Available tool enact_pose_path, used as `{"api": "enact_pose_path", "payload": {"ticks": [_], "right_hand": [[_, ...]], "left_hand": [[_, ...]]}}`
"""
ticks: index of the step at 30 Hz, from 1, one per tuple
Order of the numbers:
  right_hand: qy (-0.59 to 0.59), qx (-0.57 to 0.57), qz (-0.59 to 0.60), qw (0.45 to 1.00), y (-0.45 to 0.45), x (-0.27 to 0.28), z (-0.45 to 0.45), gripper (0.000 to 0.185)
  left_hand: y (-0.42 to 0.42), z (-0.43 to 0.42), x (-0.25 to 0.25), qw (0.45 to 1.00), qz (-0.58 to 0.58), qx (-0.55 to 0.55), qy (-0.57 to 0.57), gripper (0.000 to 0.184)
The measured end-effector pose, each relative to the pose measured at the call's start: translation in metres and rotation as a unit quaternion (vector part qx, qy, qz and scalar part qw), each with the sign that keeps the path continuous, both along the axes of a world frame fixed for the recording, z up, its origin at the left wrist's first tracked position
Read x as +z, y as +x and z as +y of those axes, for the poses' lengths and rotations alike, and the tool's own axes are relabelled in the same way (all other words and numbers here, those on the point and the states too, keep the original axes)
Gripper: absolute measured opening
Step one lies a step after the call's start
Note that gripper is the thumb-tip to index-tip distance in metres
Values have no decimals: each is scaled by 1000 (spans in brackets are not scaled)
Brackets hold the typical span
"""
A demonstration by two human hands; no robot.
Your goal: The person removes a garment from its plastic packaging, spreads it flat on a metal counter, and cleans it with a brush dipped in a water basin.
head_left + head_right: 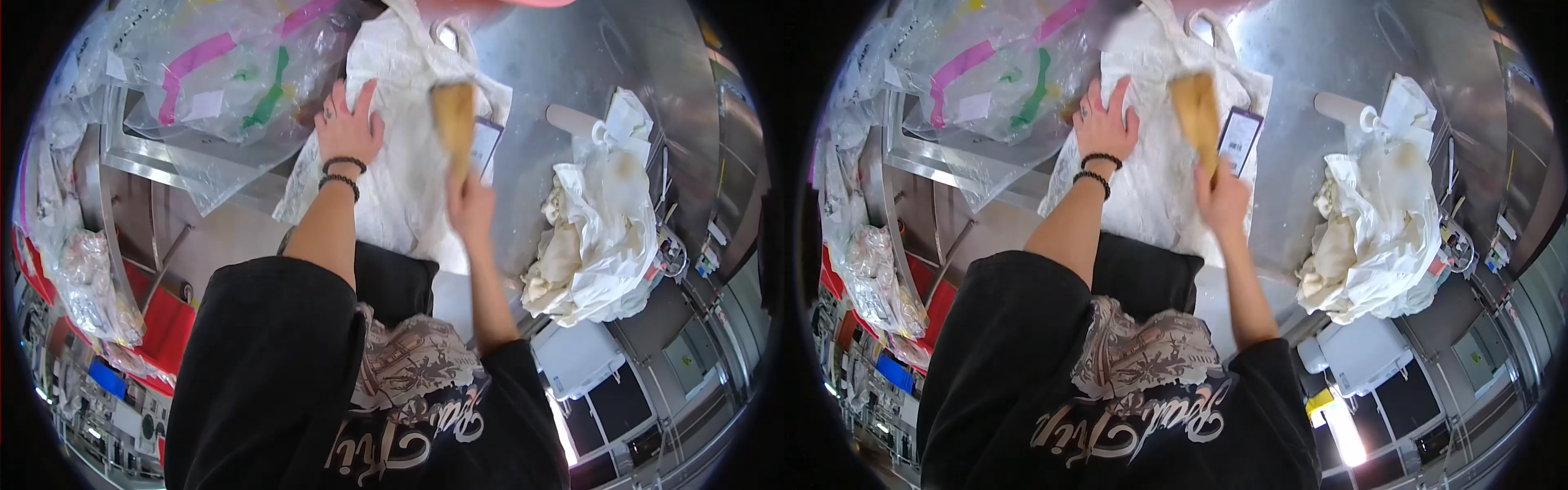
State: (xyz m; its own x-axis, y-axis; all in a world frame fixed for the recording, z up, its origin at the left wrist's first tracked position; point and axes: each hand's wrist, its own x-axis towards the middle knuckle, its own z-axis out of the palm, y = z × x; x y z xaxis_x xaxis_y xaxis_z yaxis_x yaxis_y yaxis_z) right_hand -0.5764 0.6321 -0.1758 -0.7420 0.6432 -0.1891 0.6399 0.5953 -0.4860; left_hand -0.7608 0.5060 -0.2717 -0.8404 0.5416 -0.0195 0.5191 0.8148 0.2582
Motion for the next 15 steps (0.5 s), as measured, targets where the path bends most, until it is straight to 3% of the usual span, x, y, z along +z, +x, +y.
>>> {"api": "enact_pose_path", "payload": {"ticks": [2,4,5,7,8,9,11,13,14,15], "right_hand": [[-38,-78,49,995,-57,42,48,28],[15,-40,145,989,-110,57,113,34],[45,-22,118,992,-138,66,146,35],[-27,-65,84,994,-199,70,207,28],[41,-1,-1,999,-224,86,222,28],[45,2,8,999,-238,75,241,28],[224,61,-53,971,-270,23,300,27],[395,119,-108,904,-305,-26,343,36],[396,124,-106,904,-317,-39,346,36],[289,88,-97,948,-330,-54,347,36]], "left_hand": [[10,-5,7,1000,-22,-5,-4,62],[-10,10,3,1000,-6,3,10,62],[-9,9,3,1000,-10,2,7,62],[1,0,6,1000,-27,-5,-5,62],[-2,3,5,1000,-27,-6,-5,63],[-6,6,4,1000,-19,-2,-1,63],[-3,2,5,1000,-27,-5,7,64],[-4,3,5,999,-35,-2,14,65],[-5,6,6,999,-35,2,14,65],[-7,7,5,999,-35,3,14,65]]}}
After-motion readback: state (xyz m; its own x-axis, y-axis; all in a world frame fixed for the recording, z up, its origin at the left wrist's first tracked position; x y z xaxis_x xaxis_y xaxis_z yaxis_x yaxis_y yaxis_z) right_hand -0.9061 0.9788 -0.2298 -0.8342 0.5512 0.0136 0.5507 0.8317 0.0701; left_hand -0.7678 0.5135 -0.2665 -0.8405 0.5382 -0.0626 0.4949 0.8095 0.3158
